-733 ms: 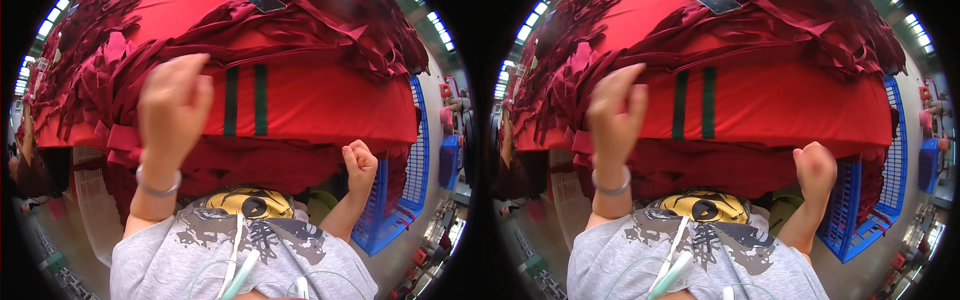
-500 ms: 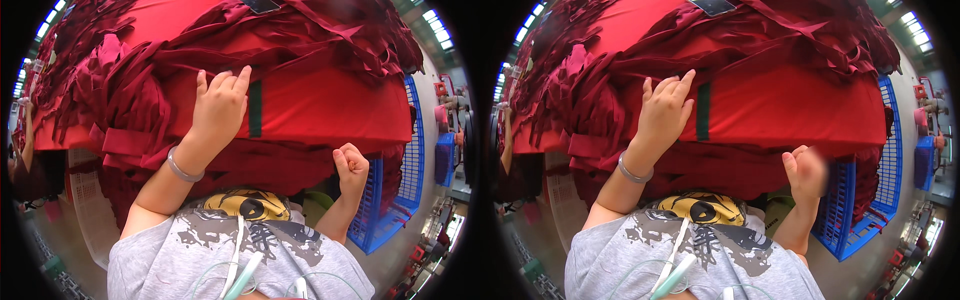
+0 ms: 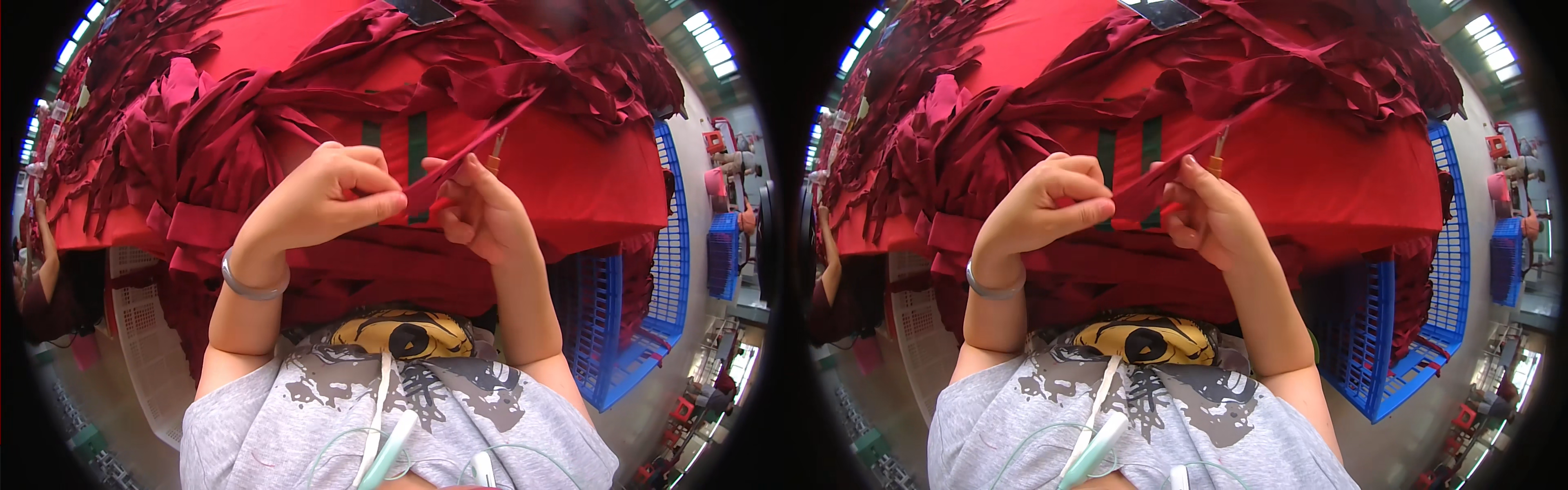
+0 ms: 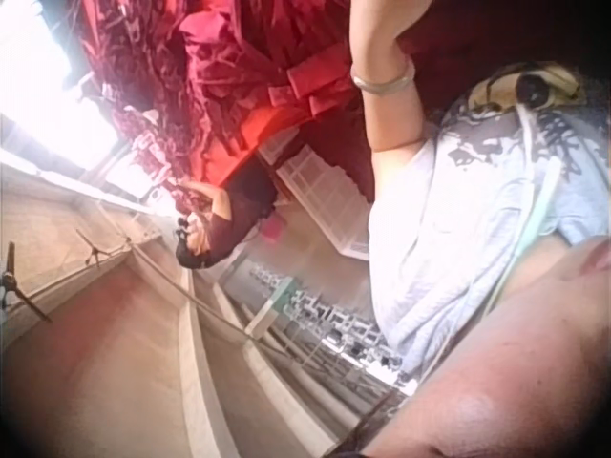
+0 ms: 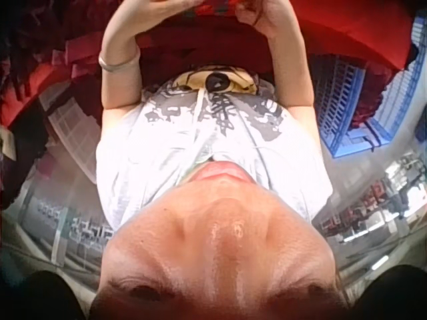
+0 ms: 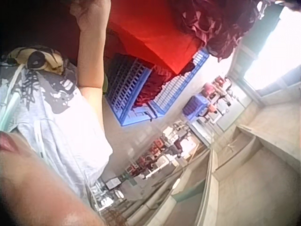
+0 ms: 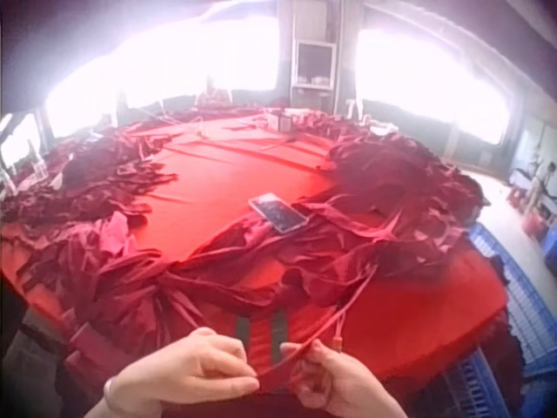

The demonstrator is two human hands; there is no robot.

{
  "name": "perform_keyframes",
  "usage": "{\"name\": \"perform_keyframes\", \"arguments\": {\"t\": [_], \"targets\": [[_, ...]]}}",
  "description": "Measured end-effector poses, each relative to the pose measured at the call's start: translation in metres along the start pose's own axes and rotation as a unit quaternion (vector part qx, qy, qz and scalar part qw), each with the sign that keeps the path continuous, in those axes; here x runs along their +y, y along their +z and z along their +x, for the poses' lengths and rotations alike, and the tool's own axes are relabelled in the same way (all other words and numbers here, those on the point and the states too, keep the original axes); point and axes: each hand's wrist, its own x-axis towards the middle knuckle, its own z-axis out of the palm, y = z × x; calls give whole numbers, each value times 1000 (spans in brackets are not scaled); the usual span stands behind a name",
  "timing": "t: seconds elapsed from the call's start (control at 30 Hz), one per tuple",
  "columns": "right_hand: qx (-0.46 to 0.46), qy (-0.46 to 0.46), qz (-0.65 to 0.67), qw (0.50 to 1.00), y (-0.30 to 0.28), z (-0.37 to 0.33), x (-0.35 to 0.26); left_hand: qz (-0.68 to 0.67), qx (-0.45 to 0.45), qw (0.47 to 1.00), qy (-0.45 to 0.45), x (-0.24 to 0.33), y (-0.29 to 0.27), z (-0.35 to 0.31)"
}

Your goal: The person uses a small blade to cut and remove excess threads and loose fabric edges from a large stack of red material. They repeatedly lift sections of the fabric to access the edges, slice the threads, and pull the loose pieces away.

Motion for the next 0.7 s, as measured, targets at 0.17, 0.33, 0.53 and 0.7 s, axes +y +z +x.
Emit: {"name": "perform_keyframes", "arguments": {"t": [0.17, 0.33, 0.53, 0.7], "targets": [[-21, -52, -32, 998, -14, 7, 14, -57, 215, 968, -120, 3, -10, -8], [-33, -103, -31, 994, -9, -23, 34, 560, 562, 607, 40, -17, -37, 2], [-23, -505, -385, 772, 4, -52, 32, 140, 130, 973, 133, 28, 72, -16], [-54, -497, -74, 863, -14, -55, 2, 120, 138, 977, 107, 26, 41, -30]]}}
